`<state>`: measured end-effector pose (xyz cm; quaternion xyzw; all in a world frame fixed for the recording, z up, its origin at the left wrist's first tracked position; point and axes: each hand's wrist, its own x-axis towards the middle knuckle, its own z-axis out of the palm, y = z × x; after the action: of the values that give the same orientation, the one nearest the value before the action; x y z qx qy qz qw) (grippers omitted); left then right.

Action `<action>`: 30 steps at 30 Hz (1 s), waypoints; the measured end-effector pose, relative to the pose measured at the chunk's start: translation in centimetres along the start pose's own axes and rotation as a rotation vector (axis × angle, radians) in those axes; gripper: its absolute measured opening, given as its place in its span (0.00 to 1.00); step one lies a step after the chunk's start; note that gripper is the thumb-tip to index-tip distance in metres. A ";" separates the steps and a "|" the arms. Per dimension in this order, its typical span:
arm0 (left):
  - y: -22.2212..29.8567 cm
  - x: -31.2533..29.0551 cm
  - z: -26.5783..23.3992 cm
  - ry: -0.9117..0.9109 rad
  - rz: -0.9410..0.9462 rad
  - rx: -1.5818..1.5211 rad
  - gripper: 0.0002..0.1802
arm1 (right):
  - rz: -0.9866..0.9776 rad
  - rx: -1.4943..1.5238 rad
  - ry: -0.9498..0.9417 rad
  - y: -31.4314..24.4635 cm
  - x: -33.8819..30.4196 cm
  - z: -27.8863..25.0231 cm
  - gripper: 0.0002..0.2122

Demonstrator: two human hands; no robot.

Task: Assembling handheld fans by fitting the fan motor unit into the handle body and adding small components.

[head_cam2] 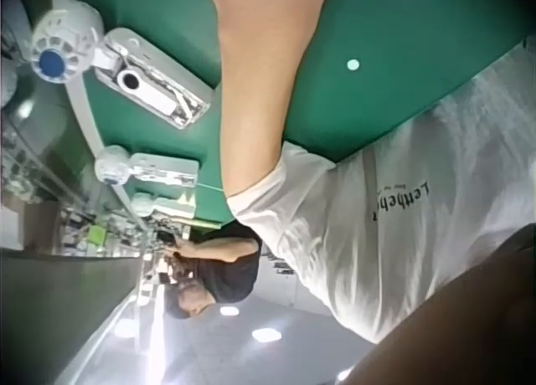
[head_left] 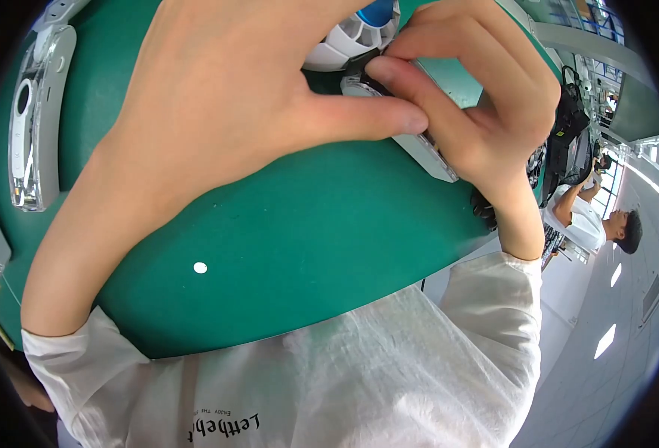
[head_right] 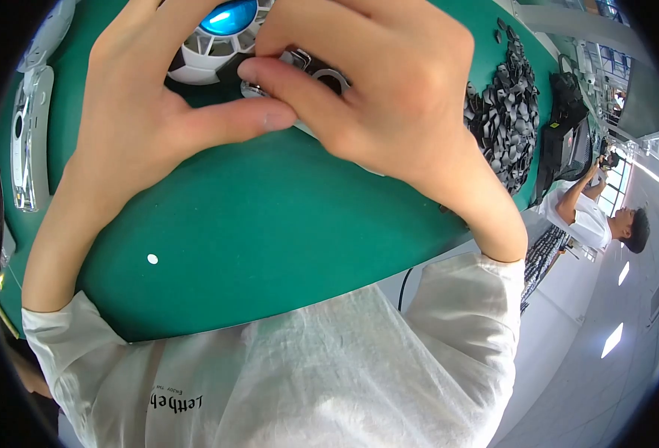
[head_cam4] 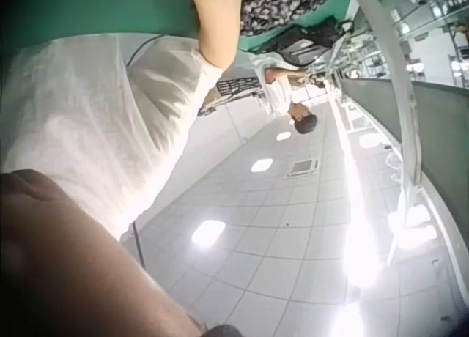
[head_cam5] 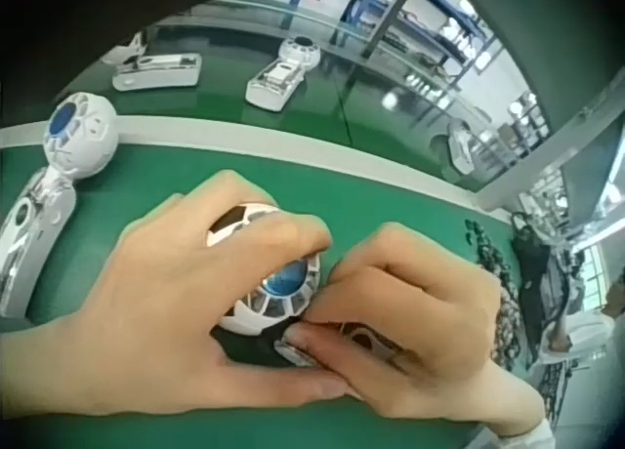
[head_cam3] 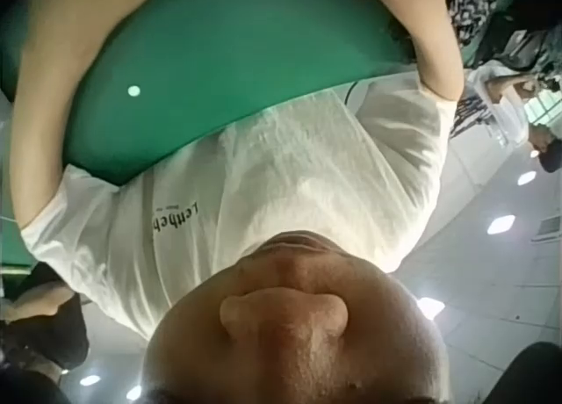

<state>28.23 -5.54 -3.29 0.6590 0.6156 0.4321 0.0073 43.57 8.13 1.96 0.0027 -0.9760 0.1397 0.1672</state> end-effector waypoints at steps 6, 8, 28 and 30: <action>0.9 0.6 -1.0 -0.120 -0.145 0.003 0.27 | 0.466 0.536 -0.198 2.7 1.2 -0.4 0.15; 1.0 0.6 -0.7 -0.153 -0.248 0.009 0.26 | 0.539 0.726 -0.259 3.2 1.0 -0.2 0.17; -0.9 -2.6 4.3 0.179 -0.053 0.100 0.23 | -0.158 0.361 -0.012 3.8 1.5 3.9 0.32; -1.6 -1.7 3.9 0.158 -0.044 0.132 0.23 | -0.038 0.348 -0.073 4.1 1.2 3.9 0.39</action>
<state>29.43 -4.51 -7.58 0.6084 0.6555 0.4409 -0.0753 40.98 11.05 -2.35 0.0548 -0.9423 0.3030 0.1313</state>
